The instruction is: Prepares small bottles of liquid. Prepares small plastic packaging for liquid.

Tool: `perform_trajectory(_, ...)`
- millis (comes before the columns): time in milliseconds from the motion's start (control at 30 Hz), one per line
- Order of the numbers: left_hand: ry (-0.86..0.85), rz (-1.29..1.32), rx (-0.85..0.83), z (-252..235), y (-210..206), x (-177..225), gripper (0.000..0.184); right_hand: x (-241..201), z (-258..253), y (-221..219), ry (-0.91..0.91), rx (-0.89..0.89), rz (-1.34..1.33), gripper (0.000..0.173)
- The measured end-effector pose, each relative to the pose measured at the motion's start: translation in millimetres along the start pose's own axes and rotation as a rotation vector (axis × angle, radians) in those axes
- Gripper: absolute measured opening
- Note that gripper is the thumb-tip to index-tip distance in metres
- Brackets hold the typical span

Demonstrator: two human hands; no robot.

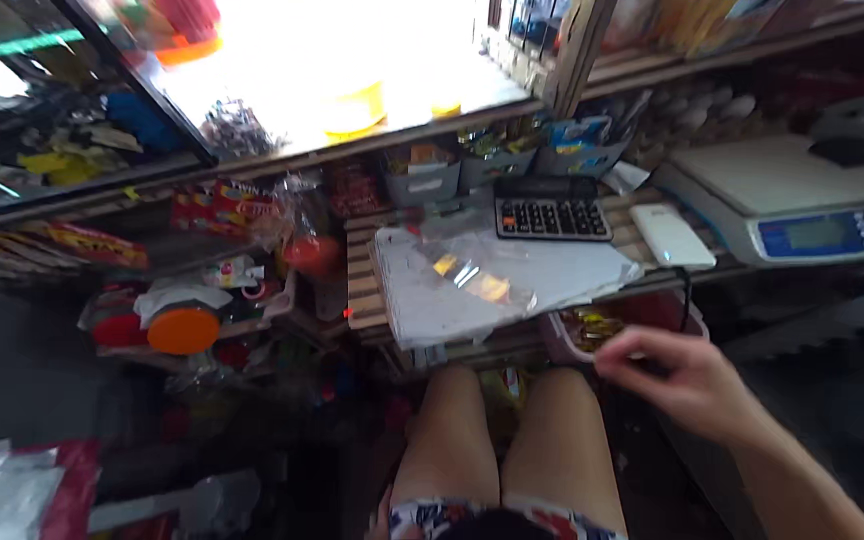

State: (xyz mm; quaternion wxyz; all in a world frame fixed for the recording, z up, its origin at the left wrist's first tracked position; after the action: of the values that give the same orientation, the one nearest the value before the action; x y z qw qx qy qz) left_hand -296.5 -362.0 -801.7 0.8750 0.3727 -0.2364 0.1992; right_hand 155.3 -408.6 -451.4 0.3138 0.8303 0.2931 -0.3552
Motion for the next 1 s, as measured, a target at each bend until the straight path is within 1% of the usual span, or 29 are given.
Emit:
perform_trajectory(67,-0.056,0.091,-0.01,-11.0,1.6,-5.4,0.107,7.1,-29.9,-7.5,-0.067,0.058,0.03,0.019)
perform_trajectory(100,-0.107,0.11,-0.027,-16.9,6.4,-1.5,0.098,11.6,-42.8,-13.4,-0.1,0.079,0.087,0.021)
perform_trajectory(167,-0.218,0.035,-0.07,-23.4,19.4,10.1,0.068,15.4,-66.8,-29.6,-0.115,0.072,0.224,0.025)
perform_trajectory(200,-0.273,-0.053,-0.036,-28.1,30.7,18.2,0.053,17.0,-78.1,-38.3,-0.101,0.07,0.273,0.025)
perform_trajectory(233,-0.33,-0.144,0.045,-33.7,45.0,30.2,0.042,19.9,-89.3,-46.8,-0.085,0.071,0.31,0.025)
perform_trajectory(267,-0.363,-0.211,0.137,-38.0,59.2,45.3,0.039,24.7,-98.9,-55.5,-0.078,0.066,0.34,0.025)
perform_trajectory(300,-0.393,-0.224,0.233,-39.6,72.4,65.5,0.039,31.3,-107.6,-64.9,-0.082,0.046,0.372,0.026)
perform_trajectory(333,-0.442,-0.171,0.324,-38.0,84.4,90.7,0.04,37.3,-116.0,-74.9,-0.091,0.017,0.405,0.028)
perform_trajectory(433,-0.655,0.068,0.516,-19.2,108.8,177.5,0.038,49.4,-140.5,-105.3,-0.086,-0.066,0.519,0.029)
perform_trajectory(500,-0.797,0.113,0.559,-7.1,111.7,225.3,0.036,53.9,-157.6,-123.8,-0.063,-0.102,0.592,0.028)
perform_trajectory(600,-0.959,0.058,0.513,7.4,102.1,267.8,0.033,63.2,-173.3,-146.4,-0.105,-0.145,0.627,0.032)
perform_trajectory(667,-1.083,0.088,0.529,26.0,101.8,284.1,0.029,70.4,-176.4,-155.1,-0.167,-0.183,0.648,0.037)
perform_trajectory(733,-1.163,0.167,0.555,44.3,110.7,289.9,0.026,68.9,-176.2,-154.0,-0.174,-0.197,0.679,0.031)
perform_trajectory(767,-1.183,0.197,0.568,51.1,117.5,289.8,0.026,63.9,-175.6,-146.5,-0.158,-0.164,0.69,0.028)
perform_trajectory(833,-1.184,0.231,0.591,57.8,132.7,286.4,0.025,54.9,-170.8,-116.8,-0.167,-0.043,0.701,0.026)
perform_trajectory(867,-1.177,0.24,0.604,58.8,139.9,284.4,0.025,54.8,-167.1,-98.8,-0.205,0.01,0.709,0.024)
perform_trajectory(933,-1.155,0.265,0.619,58.7,149.9,281.0,0.024,66.3,-154.7,-69.5,-0.313,0.059,0.738,0.022)
perform_trajectory(967,-1.147,0.278,0.614,58.3,152.3,281.6,0.024,73.5,-147.3,-61.7,-0.35,0.063,0.747,0.026)
perform_trajectory(1000,-1.149,0.285,0.603,58.1,152.6,285.2,0.023,80.1,-140.9,-58.5,-0.362,0.057,0.749,0.034)
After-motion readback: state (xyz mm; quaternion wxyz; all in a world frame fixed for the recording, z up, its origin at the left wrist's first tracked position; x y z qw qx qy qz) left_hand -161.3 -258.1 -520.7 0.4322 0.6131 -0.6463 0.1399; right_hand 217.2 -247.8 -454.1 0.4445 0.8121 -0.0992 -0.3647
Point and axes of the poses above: each hand's wrist, its own z-axis away from the middle knuckle, its own y-axis out of the back of the hand, x = y × z, the point moved 10 cm from there along -z, towards the middle knuckle, and after that the axes turned 15 degrees about x, right-handed, at the moved point
